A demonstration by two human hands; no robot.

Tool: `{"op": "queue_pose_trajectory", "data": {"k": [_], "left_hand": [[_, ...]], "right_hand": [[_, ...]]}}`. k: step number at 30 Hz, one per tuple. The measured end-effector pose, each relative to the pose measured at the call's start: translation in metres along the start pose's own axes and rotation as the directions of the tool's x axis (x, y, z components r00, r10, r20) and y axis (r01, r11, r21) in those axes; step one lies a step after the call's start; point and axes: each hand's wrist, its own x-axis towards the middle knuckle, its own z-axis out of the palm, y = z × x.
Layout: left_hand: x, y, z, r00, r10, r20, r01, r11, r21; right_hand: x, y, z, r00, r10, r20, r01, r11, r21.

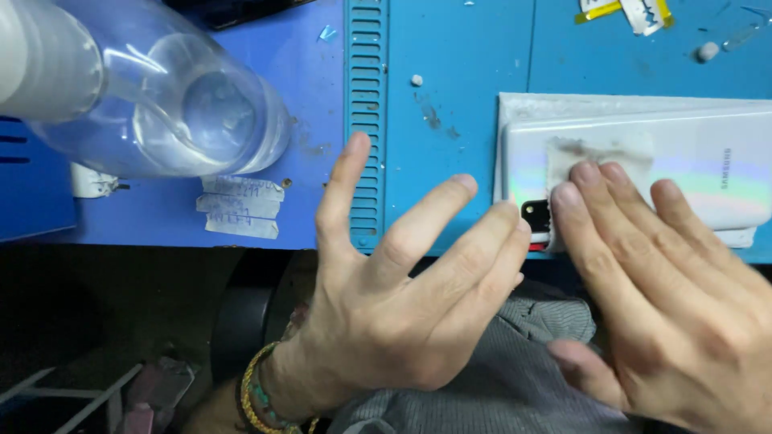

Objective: Clean the phone back cover and apply adhesive tape to the new screen assembly.

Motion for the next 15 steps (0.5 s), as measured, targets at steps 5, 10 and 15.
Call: {"op": "queue_pose_trajectory", "data": {"k": [5, 10, 15], "left_hand": [[-0.007, 0.003, 0.008, 0.998, 0.042, -0.049, -0.039, 0.997, 0.065], [-0.022, 0.008, 0.019, 0.997, 0.082, -0.014, -0.077, 0.972, 0.221], [-0.029, 0.005, 0.026, 0.995, 0.088, -0.043, -0.070, 0.947, 0.313]], "right_hand": [[0.014, 0.017, 0.003, 0.998, -0.024, -0.064, 0.028, 0.998, 0.055], [0.019, 0.038, 0.007, 0.993, -0.108, 0.052, 0.096, 0.977, 0.192], [0.016, 0.036, 0.008, 0.981, -0.183, 0.060, 0.160, 0.947, 0.279]]}}
